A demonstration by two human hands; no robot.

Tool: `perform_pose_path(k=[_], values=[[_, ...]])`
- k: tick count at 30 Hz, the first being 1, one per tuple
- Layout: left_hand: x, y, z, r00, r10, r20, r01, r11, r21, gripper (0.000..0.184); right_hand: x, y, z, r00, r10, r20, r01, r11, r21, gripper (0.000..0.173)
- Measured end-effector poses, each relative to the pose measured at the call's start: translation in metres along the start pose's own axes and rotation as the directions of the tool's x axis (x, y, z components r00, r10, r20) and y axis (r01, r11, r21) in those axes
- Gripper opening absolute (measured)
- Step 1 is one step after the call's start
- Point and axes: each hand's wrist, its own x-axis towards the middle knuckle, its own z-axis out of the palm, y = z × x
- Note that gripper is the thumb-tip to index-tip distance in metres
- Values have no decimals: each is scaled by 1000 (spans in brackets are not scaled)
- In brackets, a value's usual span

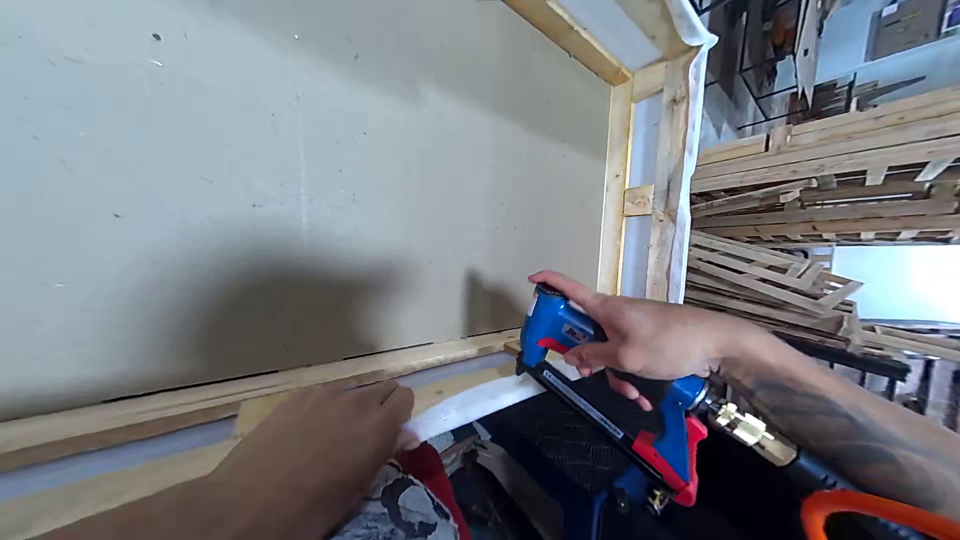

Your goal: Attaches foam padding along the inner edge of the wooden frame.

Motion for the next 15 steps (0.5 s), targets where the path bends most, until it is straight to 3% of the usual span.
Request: perform_pose_path(k=[2, 4, 5, 7, 9, 14, 15], values=[[-6, -13, 11, 976, 116, -182, -115, 993, 15, 41, -7, -19, 9, 999, 0, -40, 1, 999, 37, 89], [-2, -24, 17, 967, 133, -218, -147, 988, -47, 42, -3, -30, 15, 1000, -4, 4, 3, 998, 65, 91], [-1, -28, 16, 978, 114, -176, -134, 985, -106, 41, 1, -33, 20, 999, -2, 34, 0, 998, 63, 90], [1, -32, 8, 999, 36, 37, -26, 968, -251, 38, 4, -43, 31, 999, -4, 41, 1, 998, 58, 88], [8, -33, 1, 974, -8, 225, 70, 961, -267, 39, 4, -52, 30, 998, -49, 50, 44, 994, 95, 87], [-1, -21, -5, 967, 8, 254, -18, 999, 39, 41, 10, -77, 63, 997, -61, 55, 57, 996, 65, 88], [-10, -21, -9, 979, 17, 205, -34, 996, 81, 45, 9, -83, 65, 997, -66, 44, 63, 996, 63, 86]])
